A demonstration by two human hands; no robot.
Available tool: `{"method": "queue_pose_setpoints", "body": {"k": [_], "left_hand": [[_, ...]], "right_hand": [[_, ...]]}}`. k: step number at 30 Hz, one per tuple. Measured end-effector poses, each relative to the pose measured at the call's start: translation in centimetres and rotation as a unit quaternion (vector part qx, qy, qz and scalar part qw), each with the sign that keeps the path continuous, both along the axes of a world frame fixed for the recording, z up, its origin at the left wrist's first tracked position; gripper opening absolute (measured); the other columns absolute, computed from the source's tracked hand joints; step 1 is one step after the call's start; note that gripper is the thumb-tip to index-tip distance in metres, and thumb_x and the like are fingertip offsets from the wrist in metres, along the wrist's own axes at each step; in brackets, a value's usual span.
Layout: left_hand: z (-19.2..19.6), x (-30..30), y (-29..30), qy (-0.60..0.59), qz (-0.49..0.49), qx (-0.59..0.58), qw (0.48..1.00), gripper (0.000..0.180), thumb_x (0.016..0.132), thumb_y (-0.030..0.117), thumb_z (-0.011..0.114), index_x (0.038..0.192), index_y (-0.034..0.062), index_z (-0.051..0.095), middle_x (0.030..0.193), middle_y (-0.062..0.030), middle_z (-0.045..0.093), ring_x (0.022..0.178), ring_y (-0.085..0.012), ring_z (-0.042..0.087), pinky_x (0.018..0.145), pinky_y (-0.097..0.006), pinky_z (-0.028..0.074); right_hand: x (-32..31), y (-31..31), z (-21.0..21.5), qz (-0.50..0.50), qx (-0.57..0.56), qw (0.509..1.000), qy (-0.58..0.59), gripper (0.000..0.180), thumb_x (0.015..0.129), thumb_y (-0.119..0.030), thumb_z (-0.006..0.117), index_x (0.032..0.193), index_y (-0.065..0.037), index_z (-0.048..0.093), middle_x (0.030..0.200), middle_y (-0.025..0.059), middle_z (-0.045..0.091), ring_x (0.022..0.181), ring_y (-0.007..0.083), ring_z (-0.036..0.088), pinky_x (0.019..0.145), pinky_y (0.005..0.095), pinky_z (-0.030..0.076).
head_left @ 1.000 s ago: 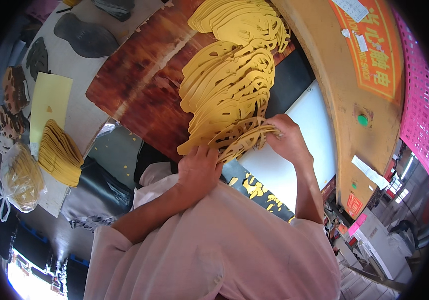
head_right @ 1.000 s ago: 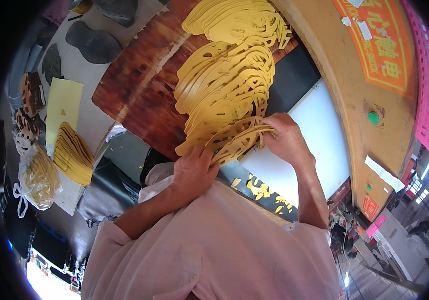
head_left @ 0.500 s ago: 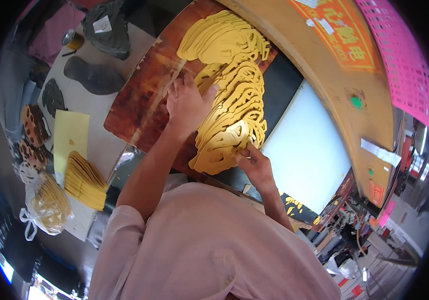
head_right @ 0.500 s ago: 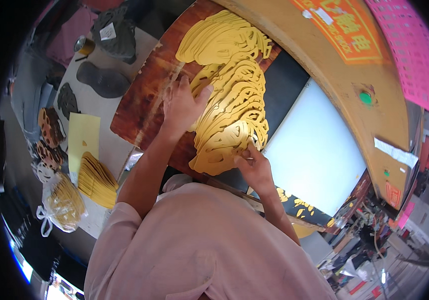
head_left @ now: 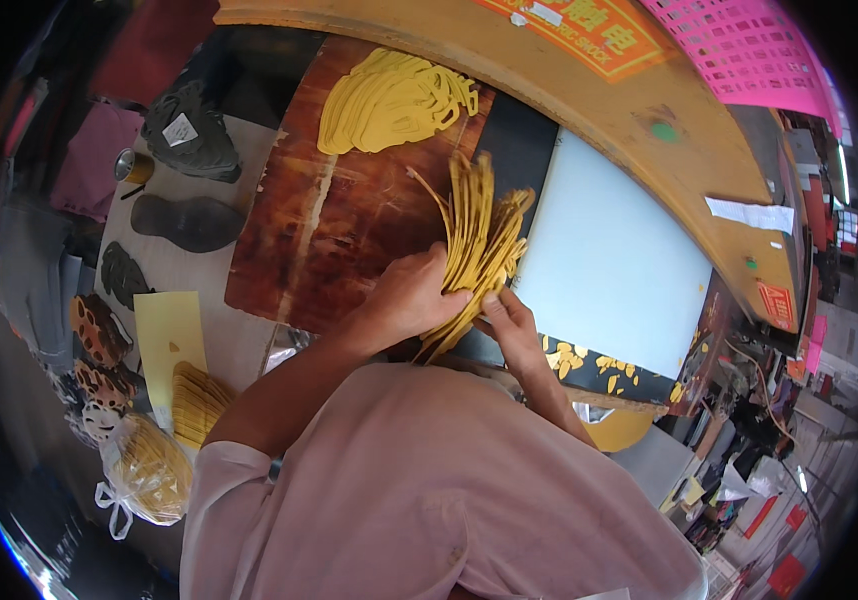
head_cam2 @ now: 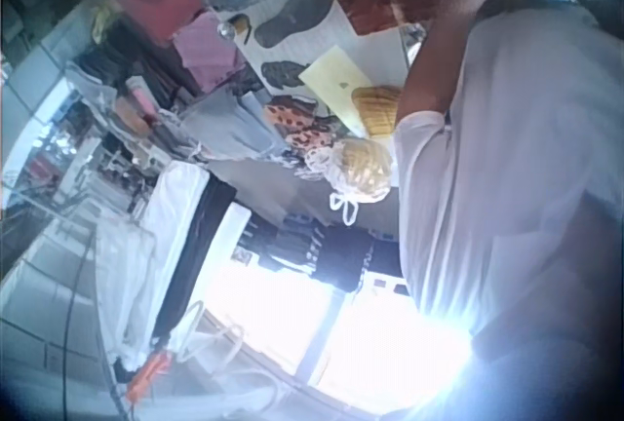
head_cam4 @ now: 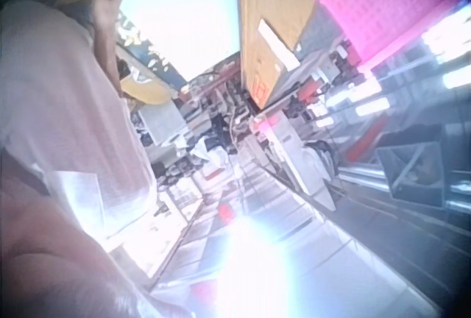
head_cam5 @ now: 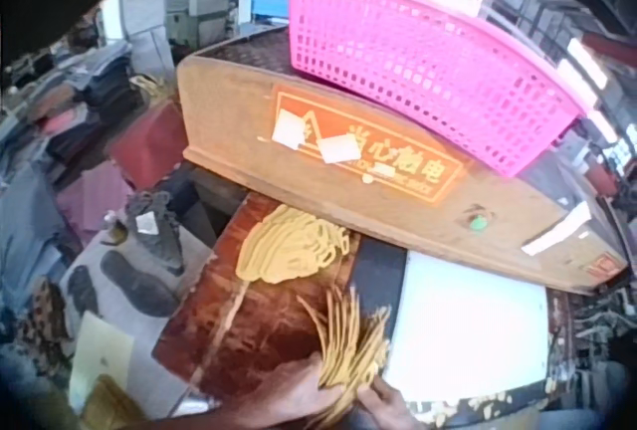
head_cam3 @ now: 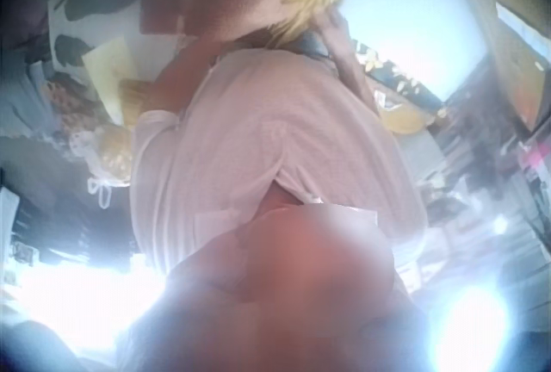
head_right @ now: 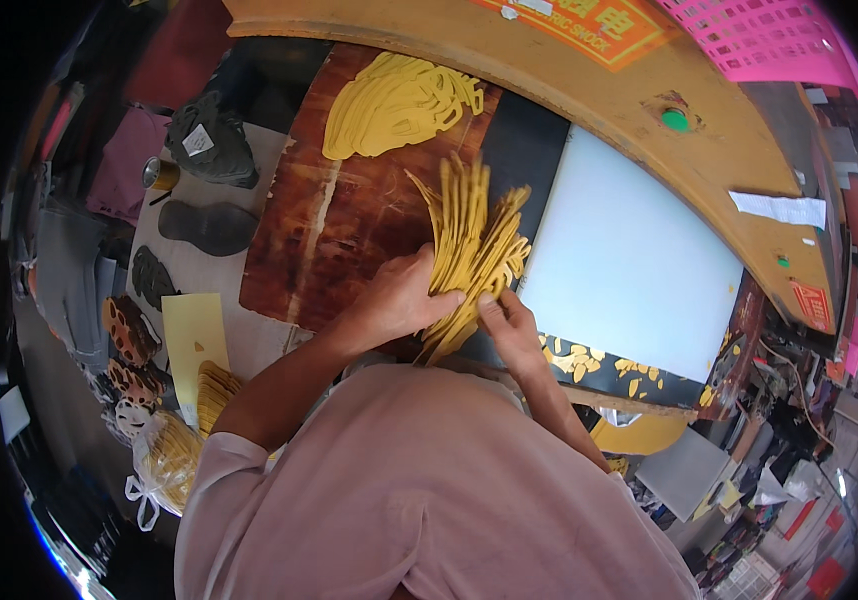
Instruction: The person trims the edges of yellow decorative cutouts using scissors, then stacks and aligns them on a workbench. They place the stacked cutouts into a clear plastic bag and tie it shut. The finished package is set aside on the bench.
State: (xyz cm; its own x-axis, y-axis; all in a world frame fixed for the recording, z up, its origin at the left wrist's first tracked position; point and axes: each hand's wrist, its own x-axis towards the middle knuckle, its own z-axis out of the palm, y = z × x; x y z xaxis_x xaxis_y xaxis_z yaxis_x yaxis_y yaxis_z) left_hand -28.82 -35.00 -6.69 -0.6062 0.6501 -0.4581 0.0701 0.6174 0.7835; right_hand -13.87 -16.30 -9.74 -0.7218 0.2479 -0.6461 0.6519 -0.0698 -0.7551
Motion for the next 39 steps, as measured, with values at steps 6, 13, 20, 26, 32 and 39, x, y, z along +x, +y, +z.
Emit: {"method": "queue_pose_setpoints", "body": {"k": [6, 13, 20, 26, 32, 39], "left_hand": [[-2.3, -2.0, -0.9, 0.050, -0.013, 0.149, 0.987, 0.085, 0.086, 0.019, 0.080, 0.156, -0.0018, 0.037, 0.151, -0.0256, 0.051, 0.144, -0.0376, 0.049, 0.119, -0.043, 0.042], [-3.7, 5.1, -0.1, 0.033, 0.025, 0.339, 0.940, 0.084, 0.094, 0.005, 0.069, 0.163, -0.0001, 0.022, 0.163, -0.0277, 0.029, 0.151, -0.0437, 0.035, 0.123, -0.045, 0.033], [2.4, 6.6, -2.0, 0.122, 0.098, 0.298, 0.942, 0.083, 0.095, 0.003, 0.066, 0.163, -0.0042, 0.019, 0.161, -0.0316, 0.030, 0.149, -0.0494, 0.037, 0.122, -0.046, 0.035], [-1.5, 5.4, -4.8, 0.124, 0.122, 0.146, 0.974, 0.075, 0.086, 0.009, 0.071, 0.152, -0.0054, 0.038, 0.145, -0.0317, 0.052, 0.136, -0.0470, 0.053, 0.117, -0.047, 0.042], [-4.5, 3.8, -4.3, -0.032, 0.284, 0.317, 0.904, 0.072, 0.090, 0.014, 0.077, 0.152, -0.0007, 0.043, 0.139, -0.0169, 0.061, 0.129, -0.0273, 0.061, 0.110, -0.040, 0.049], [-0.7, 2.7, -2.9, -0.054, 0.190, 0.305, 0.932, 0.076, 0.090, 0.013, 0.079, 0.153, -0.0019, 0.038, 0.137, -0.0157, 0.061, 0.125, -0.0221, 0.062, 0.107, -0.036, 0.050]], "right_hand": [[0.2, -2.3, 0.9, -0.131, -0.009, 0.991, 0.003, 0.090, 0.104, -0.067, 0.056, 0.160, 0.002, 0.039, 0.148, 0.0195, 0.056, 0.134, 0.0339, 0.057, 0.112, 0.0490, 0.050], [-2.2, -4.0, 1.6, -0.135, -0.058, 0.987, 0.063, 0.084, 0.101, -0.063, 0.065, 0.152, 0.003, 0.050, 0.140, 0.0157, 0.062, 0.130, 0.0228, 0.057, 0.110, 0.0366, 0.046], [-3.1, -3.3, 5.8, -0.054, -0.110, 0.985, 0.118, 0.082, 0.103, -0.060, 0.064, 0.155, 0.001, 0.048, 0.141, 0.0152, 0.063, 0.128, 0.0214, 0.059, 0.111, 0.0359, 0.046], [-5.0, -4.2, 1.7, -0.045, -0.091, 0.989, 0.106, 0.075, 0.105, -0.053, 0.064, 0.156, 0.000, 0.048, 0.142, 0.0144, 0.063, 0.129, 0.0209, 0.058, 0.113, 0.0363, 0.045], [-4.6, -4.4, 0.2, -0.052, -0.088, 0.987, 0.121, 0.072, 0.105, -0.051, 0.066, 0.152, 0.001, 0.050, 0.141, 0.0143, 0.063, 0.128, 0.0222, 0.060, 0.112, 0.0376, 0.047], [-8.4, -4.2, 2.9, 0.111, -0.010, 0.984, 0.137, 0.073, 0.108, -0.054, 0.057, 0.152, 0.003, 0.050, 0.137, 0.0196, 0.065, 0.129, 0.0245, 0.060, 0.110, 0.0359, 0.046]]}}
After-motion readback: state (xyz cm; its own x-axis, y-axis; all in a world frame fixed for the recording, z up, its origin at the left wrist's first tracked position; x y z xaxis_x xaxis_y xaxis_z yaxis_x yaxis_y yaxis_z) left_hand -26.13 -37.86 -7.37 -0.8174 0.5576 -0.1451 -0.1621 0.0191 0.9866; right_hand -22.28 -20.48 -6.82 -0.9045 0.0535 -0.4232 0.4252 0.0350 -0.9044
